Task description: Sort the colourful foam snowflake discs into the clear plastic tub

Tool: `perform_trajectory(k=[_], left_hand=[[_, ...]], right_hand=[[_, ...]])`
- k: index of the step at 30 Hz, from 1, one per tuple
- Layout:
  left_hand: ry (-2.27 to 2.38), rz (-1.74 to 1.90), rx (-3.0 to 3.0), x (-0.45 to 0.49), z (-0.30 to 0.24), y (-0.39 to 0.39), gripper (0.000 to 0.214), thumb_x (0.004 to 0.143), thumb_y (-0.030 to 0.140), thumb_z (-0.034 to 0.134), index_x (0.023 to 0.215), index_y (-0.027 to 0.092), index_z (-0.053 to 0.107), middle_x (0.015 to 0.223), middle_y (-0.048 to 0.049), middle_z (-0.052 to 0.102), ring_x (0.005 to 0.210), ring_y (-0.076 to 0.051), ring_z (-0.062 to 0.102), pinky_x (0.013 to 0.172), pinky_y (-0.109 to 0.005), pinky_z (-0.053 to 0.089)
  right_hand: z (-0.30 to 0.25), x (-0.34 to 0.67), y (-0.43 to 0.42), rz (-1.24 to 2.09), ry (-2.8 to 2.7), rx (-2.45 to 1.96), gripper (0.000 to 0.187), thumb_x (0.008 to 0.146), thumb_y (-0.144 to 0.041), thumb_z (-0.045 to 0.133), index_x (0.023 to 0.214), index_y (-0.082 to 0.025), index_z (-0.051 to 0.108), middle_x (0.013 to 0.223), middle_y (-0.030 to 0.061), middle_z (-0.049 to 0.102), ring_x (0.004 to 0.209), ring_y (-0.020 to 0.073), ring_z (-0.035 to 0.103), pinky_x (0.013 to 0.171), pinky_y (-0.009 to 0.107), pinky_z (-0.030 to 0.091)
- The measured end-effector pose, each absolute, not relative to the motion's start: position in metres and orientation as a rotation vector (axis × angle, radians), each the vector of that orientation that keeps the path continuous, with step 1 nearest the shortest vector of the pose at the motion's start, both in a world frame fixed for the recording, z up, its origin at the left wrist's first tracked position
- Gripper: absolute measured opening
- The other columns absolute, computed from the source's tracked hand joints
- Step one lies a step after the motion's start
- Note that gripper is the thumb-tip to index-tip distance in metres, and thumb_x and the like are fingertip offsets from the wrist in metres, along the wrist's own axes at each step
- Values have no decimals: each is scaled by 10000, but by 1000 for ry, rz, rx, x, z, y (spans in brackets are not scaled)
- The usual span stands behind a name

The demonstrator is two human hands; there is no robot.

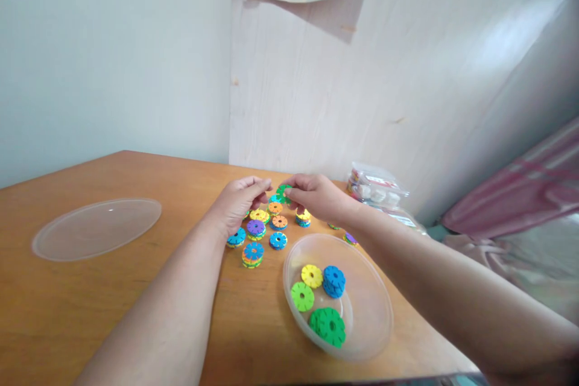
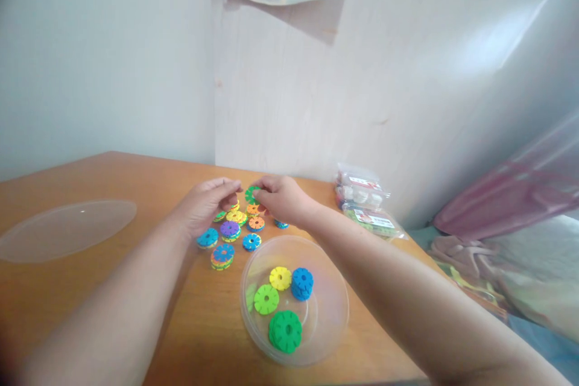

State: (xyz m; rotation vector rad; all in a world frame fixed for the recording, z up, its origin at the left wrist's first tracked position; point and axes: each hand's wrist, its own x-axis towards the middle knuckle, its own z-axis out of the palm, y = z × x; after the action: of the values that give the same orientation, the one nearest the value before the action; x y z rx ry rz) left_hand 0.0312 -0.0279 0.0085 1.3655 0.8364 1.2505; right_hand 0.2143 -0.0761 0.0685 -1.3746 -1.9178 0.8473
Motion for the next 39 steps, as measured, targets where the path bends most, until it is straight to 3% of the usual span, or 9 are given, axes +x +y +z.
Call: perform_trajectory(k=[4,11,19,28,35,39], left_hand=[[954,1324,1382,30,7,-24,349,718,498,722,784,157,694,600,2,581,494,-81,440,478,-209,309],[993,1370,1390,27,4,-18,316,722,468,721,781,158,705,596,6,572,481,-75,436,469,-205,306],[1061,1360,1397,26,3,-15,308,702,460,722,786,164,707,590,6,574,480,-86,434,469,-211,319],[1094,1484,1286,25,3,-15,268,659,410,717,732,153,694,540,9,546,445,-79,418,431,-204,290],[1172,1746,887,10,1,-2,255,594,373,708,716,155,659,503,43,483,419,-71,368,388,-202,241],[1148,1759,688,1,-1,4,272,570,369,701,735,161,641,492,65,450,408,-61,335,397,-199,240]], right_hand=[[71,246,-113,1025,-1917,-1460,79,845,-219,616,909,-176,601,739,14,639,658,124,598,541,219,447],[57,282,-166,1286,-2111,-1493,104,827,-267,639,840,-167,664,768,-7,625,708,108,544,648,230,438],[38,284,-182,1366,-2293,-1524,186,812,-323,658,905,-172,716,754,-14,639,672,108,538,592,216,412],[57,276,-175,1159,-2331,-1554,142,826,-215,589,910,-200,703,783,-6,673,676,123,556,589,228,427],[72,233,-116,634,-2395,-1444,175,833,-236,588,937,-200,723,789,3,678,696,131,570,599,242,420],[59,202,-56,352,-2488,-1514,292,810,-222,595,1066,-167,723,895,56,715,732,159,605,612,262,426]])
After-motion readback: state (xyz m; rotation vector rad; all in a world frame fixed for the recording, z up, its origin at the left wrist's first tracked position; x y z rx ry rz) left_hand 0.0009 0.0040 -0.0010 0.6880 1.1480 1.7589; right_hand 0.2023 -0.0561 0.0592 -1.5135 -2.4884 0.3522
